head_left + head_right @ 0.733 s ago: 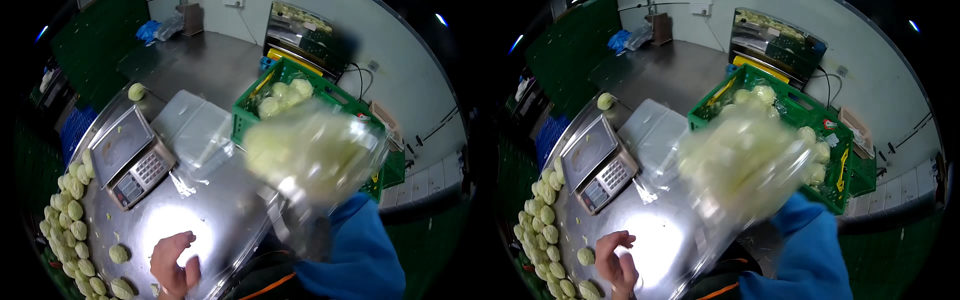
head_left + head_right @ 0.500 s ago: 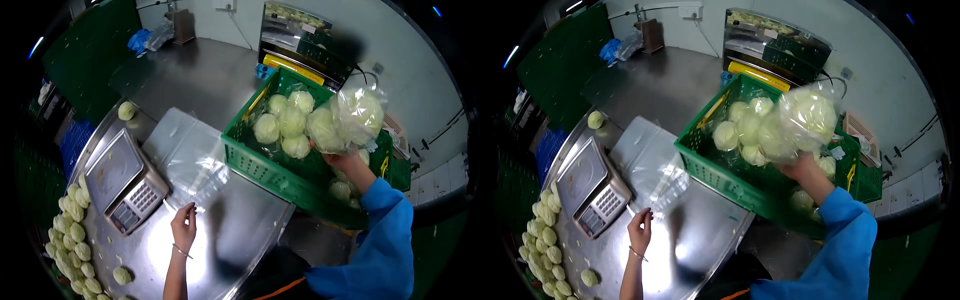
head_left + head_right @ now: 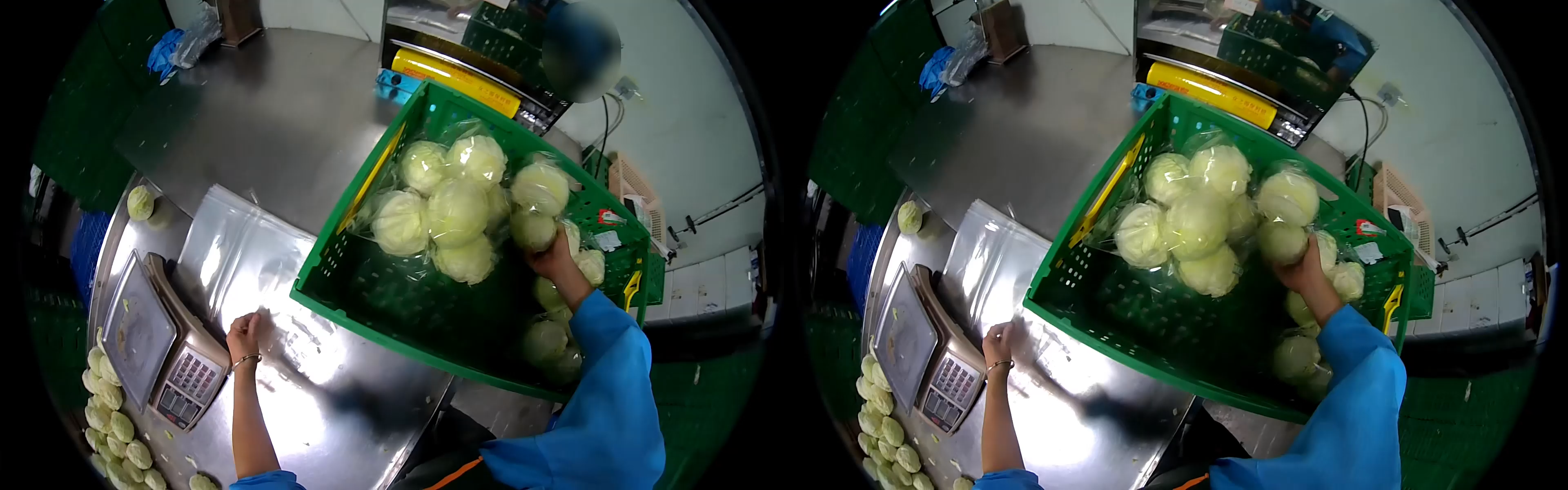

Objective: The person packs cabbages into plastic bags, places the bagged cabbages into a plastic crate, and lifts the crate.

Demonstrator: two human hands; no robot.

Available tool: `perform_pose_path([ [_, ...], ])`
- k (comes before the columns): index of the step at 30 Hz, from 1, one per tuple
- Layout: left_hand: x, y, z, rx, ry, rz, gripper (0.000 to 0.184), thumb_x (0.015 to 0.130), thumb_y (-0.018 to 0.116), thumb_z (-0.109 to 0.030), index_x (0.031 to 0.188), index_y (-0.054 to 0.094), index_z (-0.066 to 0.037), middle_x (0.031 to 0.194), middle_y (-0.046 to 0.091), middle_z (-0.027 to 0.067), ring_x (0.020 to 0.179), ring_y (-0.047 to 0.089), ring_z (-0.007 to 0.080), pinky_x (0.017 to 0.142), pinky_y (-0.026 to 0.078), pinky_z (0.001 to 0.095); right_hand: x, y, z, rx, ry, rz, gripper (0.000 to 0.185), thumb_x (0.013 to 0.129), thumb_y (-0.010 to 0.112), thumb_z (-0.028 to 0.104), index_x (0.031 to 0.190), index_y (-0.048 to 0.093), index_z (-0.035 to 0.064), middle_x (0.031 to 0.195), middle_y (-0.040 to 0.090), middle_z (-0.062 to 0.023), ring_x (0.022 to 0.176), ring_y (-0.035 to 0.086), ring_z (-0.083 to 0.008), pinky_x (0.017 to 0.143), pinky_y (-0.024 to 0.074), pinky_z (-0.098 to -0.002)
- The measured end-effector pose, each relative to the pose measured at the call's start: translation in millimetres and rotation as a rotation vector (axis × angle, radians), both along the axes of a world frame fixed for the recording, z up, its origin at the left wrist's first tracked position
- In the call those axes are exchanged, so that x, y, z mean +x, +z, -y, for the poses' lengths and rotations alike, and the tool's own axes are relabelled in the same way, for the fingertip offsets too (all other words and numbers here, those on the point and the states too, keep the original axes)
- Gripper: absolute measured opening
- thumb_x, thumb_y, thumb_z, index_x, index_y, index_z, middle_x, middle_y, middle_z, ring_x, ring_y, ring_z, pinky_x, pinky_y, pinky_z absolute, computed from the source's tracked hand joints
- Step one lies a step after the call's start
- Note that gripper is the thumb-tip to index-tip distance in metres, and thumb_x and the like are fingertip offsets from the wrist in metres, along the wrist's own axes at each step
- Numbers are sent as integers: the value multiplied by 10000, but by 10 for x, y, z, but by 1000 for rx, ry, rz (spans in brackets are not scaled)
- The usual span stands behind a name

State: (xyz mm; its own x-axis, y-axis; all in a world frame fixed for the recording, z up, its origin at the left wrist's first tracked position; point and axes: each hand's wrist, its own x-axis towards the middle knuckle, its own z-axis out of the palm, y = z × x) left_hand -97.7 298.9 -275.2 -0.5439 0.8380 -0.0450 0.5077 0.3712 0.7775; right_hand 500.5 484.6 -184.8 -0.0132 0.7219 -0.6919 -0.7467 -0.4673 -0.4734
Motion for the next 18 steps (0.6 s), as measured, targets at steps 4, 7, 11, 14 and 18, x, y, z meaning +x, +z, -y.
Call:
perform_pose_path([
  [4, 125, 418, -85, 394, 143, -29, 136, 891, 538, -74, 982, 592, 11, 850, 632, 90, 734, 618, 147, 686, 490, 256, 176, -282, -220, 94, 72, 0, 471, 875, 376, 405, 1180, 512, 72, 1143, 569, -145, 1025, 564, -323, 829, 492, -479],
  [7, 472, 1020, 113, 577, 117, -114, 146, 829, 536, 48, 953, 562, -22, 970, 619, 101, 795, 591, 170, 687, 480, 281, 26, -14, -124, -29, -117, -16, 480, 874, 446, 368, 1235, 455, 51, 1228, 498, -183, 1120, 497, -351, 964, 405, -494],
  [11, 919, 1280, 1219, 436, -143, -267, 246, 698, 563, 68, 912, 593, -50, 976, 600, 122, 769, 568, 245, 681, 469, 333, -90, 622, 107, -160, -61, 85, 616, 826, 584, 309, 1298, 340, -3, 1316, 361, -263, 1191, 398, -398, 987, 372, -495],
  [14, 924, 1201, 2404, 262, -7, -463, 250, 686, 628, -3, 928, 601, -57, 938, 583, 115, 730, 559, 264, 645, 471, 358, -119, 1107, 9, 94, 246, 311, 469, 829, 612, 205, 1255, 463, 76, 1289, 437, -179, 1094, 503, -288, 848, 468, -390],
  [18, 1032, 802, 4233, 86, 1055, -477, 307, 739, 588, 27, 1043, 557, 0, 1015, 534, 165, 869, 542, 273, 683, 456, 315, -495, 1441, -702, 415, 717, 204, 370, 917, 467, 193, 1275, 481, 99, 1278, 499, -86, 984, 576, -212, 754, 495, -274],
])
